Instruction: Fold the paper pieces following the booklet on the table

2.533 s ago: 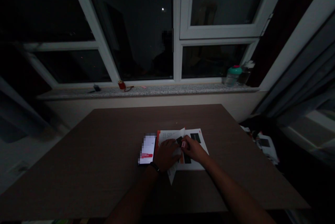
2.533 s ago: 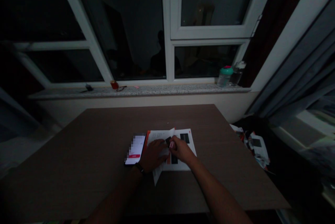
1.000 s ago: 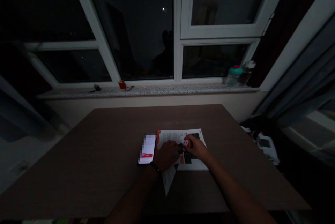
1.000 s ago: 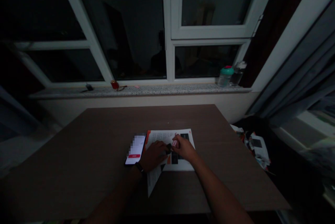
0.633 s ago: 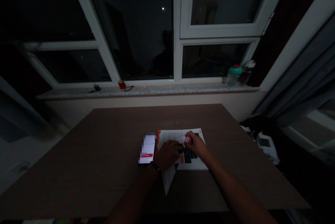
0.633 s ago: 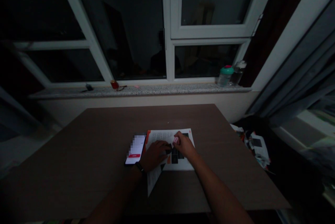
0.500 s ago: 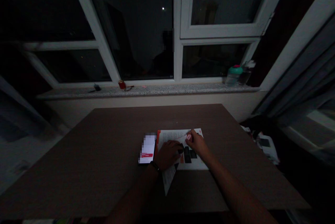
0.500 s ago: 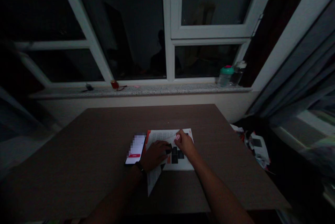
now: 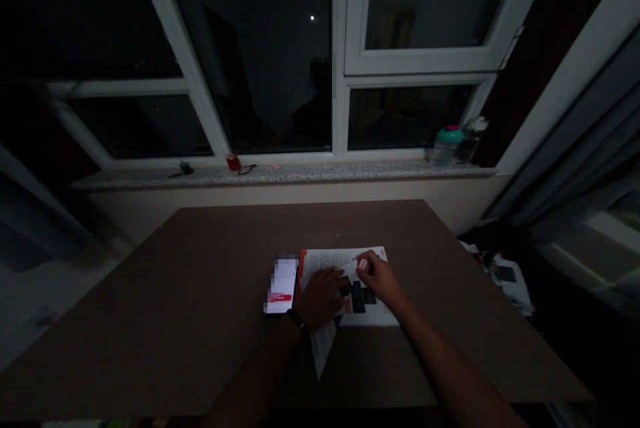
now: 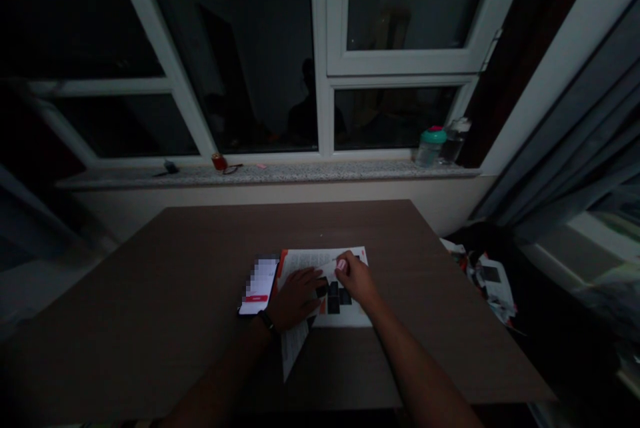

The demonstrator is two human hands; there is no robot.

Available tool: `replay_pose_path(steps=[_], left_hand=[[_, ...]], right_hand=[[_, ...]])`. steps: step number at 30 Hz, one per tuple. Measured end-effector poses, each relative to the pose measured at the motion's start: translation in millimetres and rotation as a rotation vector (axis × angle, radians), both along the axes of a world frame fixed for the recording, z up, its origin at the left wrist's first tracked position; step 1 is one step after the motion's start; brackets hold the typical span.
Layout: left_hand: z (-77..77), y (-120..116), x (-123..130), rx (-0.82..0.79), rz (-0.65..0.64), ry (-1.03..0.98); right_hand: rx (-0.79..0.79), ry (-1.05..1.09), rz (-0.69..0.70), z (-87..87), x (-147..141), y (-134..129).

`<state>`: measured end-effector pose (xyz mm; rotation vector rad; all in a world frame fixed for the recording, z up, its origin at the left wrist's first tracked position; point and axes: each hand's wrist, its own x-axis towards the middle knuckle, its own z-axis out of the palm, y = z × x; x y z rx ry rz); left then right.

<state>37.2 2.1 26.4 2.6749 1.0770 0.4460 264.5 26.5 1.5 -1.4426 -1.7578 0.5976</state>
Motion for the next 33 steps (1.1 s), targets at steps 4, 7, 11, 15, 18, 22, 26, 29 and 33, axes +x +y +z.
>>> replay_pose_path(steps=[4, 7, 11, 15, 18, 22, 26, 29, 33], left_hand=[[-4.6, 0.1, 1.1, 0.018, 0.082, -0.01], [-6.3, 0.0, 3.2, 0.055, 0.13, -0.014], [-2.1, -2.0, 6.6, 0.079, 0.136, 0.003], [0.7, -3.2, 7.3, 0.066, 0.121, 0.001], [-0.1, -1.8, 4.2, 0.056, 0.113, 0.002], [-1.8, 2.2, -2.5, 0.033, 0.069, -0.009], [-3.8, 4.0, -3.1, 0.016, 0.069, 0.011], [-5.3, 3.1, 0.7, 0.017, 0.115, 0.005], [-6.4, 4.2, 2.0, 0.002, 0.132, -0.032]], right_hand=[[0.045, -0.001, 0.057, 4.8, 1.0, -4.6], [0.13, -0.009, 0.161, 10.7, -2.4, -8.9], [0.152, -0.08, 0.347, 19.7, -9.6, -15.7], [0.119, -0.239, 0.448, 24.5, -11.6, -18.5], [0.102, -0.384, 0.446, 24.2, -8.2, -15.2], [0.08, -0.497, 0.408, 24.4, -3.5, -10.6], [0.096, -0.396, 0.388, 29.7, -6.0, -15.4], [0.114, -0.232, 0.431, 31.9, -12.9, -21.2], [0.098, -0.186, 0.442, 28.3, -19.1, -23.4]])
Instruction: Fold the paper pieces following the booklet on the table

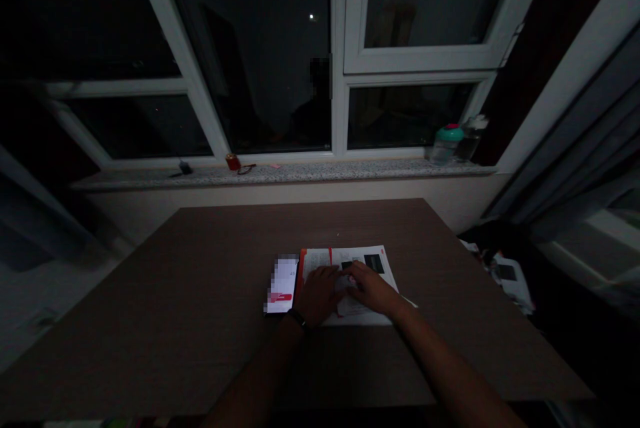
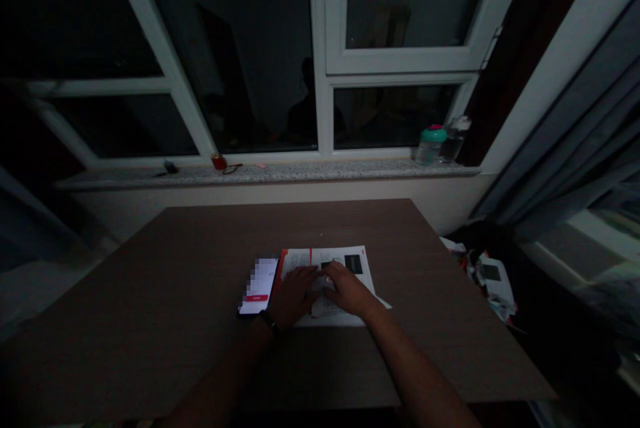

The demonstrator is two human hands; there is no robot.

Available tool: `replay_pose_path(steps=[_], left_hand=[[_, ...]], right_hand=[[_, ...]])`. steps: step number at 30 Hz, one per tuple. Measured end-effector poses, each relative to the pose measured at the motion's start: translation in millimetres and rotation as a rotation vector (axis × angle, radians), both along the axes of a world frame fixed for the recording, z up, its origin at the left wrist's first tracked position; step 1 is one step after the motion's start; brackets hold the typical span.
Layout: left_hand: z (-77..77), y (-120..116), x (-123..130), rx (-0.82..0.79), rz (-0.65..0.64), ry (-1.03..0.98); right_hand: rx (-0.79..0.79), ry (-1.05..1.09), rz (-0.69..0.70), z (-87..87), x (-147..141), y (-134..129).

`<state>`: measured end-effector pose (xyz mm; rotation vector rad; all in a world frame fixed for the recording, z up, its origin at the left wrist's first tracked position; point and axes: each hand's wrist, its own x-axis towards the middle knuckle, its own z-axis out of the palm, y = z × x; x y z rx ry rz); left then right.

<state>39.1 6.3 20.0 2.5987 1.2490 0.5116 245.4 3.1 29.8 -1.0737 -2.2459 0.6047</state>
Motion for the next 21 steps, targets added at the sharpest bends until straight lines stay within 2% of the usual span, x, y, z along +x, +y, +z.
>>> replay_pose_path(steps=[3, 5, 9, 21], left_hand=[[-0.2, 2.9, -3.4, -0.013, -0.01, -0.029], [-0.9, 4.5, -5.4, 0.001, 0.027, -0.047], [-4.8, 5.8, -5.8, 0.038, 0.128, -0.065], [-4.2, 1.8, 3.9, 0.061, 0.245, -0.045]], right_hand=[[-0.013, -0.077, -0.06, -4.1, 2.0, 1.5], [-0.015, -0.117, -0.086, -6.0, 4.7, 2.5], [0.013, -0.136, -0.08, -7.6, 6.5, 2.8], [0.029, -0.166, -0.104, -8.7, -1.1, -0.2]])
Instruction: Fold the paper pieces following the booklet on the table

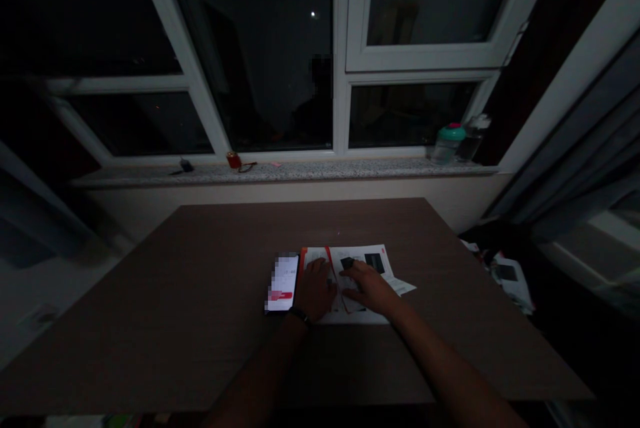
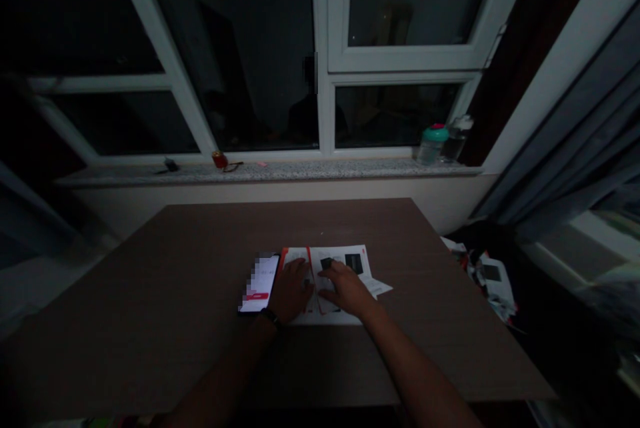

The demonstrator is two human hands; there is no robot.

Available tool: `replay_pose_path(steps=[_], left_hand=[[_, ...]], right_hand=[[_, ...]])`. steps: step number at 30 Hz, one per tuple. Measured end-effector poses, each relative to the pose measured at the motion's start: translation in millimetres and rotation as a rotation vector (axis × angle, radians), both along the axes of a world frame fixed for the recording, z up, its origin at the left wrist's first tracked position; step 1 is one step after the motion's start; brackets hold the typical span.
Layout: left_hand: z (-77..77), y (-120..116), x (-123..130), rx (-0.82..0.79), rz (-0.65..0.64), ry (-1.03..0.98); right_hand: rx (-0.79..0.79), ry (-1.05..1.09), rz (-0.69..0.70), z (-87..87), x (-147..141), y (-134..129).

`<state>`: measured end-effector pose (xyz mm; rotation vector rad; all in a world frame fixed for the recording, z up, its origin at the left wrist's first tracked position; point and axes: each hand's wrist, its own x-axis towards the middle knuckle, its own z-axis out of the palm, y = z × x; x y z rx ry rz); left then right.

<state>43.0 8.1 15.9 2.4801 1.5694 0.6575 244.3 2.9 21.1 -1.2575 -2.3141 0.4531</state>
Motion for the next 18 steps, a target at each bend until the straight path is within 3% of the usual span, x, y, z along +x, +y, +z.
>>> replay_pose_path(steps=[18], left_hand=[[-6.5, 1.4, -8.3, 0.031, -0.023, 0.049]], right_hand=[[0.018, -0.047, 0.033, -1.8, 2.0, -0.6]])
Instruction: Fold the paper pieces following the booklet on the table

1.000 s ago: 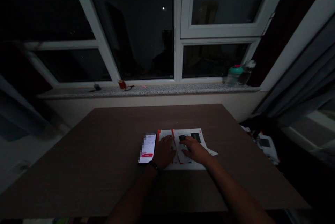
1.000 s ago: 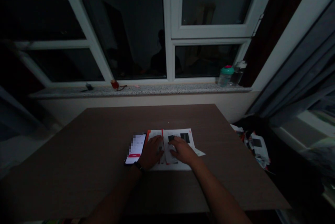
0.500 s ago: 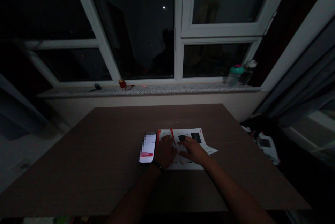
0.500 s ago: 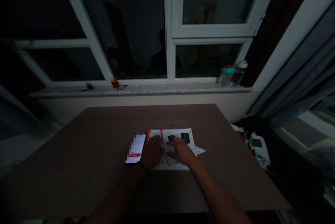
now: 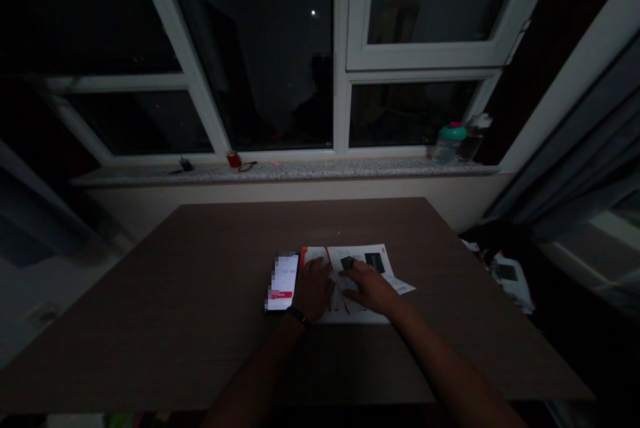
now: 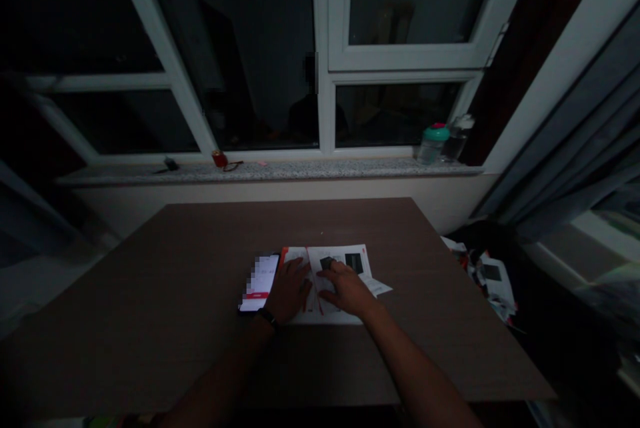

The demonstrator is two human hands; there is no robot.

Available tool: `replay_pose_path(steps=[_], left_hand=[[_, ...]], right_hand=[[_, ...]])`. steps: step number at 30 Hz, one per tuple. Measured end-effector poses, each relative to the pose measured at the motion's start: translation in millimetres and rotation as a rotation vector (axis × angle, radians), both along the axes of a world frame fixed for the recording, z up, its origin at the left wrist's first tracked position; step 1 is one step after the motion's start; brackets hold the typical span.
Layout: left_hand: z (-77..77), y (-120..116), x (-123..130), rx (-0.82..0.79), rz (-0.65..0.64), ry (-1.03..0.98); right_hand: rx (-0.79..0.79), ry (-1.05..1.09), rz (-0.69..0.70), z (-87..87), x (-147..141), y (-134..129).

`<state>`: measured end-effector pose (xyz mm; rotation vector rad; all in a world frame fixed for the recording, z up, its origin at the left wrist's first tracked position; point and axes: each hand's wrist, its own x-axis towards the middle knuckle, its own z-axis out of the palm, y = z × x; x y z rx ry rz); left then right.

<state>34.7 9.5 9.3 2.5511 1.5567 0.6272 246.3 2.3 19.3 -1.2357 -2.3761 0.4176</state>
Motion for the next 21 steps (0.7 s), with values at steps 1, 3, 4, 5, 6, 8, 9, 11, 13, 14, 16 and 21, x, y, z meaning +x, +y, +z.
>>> replay_pose_path(steps=[1, 3, 4, 5, 6, 8, 9, 11, 13, 14, 16, 21], left_hand=[[-0.3, 0.0, 0.0, -0.004, 0.002, 0.0], [-1.3, 0.3, -0.1, -0.007, 0.009, -0.007], [-2.2, 0.5, -0.2, -0.005, 0.01, -0.012], [-3.1, 0.7, -0.3, -0.002, 0.01, -0.015], [-4.1, 1.0, -0.4, 0.001, 0.008, -0.015], [-5.7, 1.5, -0.6, 0.009, 0.007, -0.014], [-6.1, 1.6, -0.6, 0.012, 0.006, -0.011], [-6.1, 1.7, -0.6, 0.01, 0.007, -0.005], [-5.5, 1.6, -0.5, 0.002, 0.01, 0.001], [-5.2, 1.5, -0.4, -0.004, 0.011, 0.001], [-5.1, 1.6, -0.6, -0.012, 0.008, -0.008], [-2.9, 2.0, -0.7, 0.0, 0.004, -0.041]], right_hand=[[-0.001, 0.0, -0.002, 0.1, -0.5, 0.0], [0.002, -0.004, -0.005, 0.8, -1.1, 0.1], [0.006, -0.007, -0.005, 1.2, -1.2, 0.1], [0.011, -0.011, -0.002, 1.6, -1.2, 0.1], [0.015, -0.015, 0.0, 1.8, -1.0, 0.2], [0.017, -0.023, 0.003, 1.8, -0.5, 0.4], [0.018, -0.025, 0.005, 1.6, -0.2, 0.5], [0.021, -0.026, 0.01, 1.1, 0.2, 0.8], [0.025, -0.023, 0.013, 1.0, 0.2, 0.9], [0.027, -0.022, 0.013, 1.1, 0.1, 0.9], [0.029, -0.022, 0.016, 1.8, -0.2, 0.8], [0.016, -0.036, 0.02, 4.7, -0.1, 0.6]])
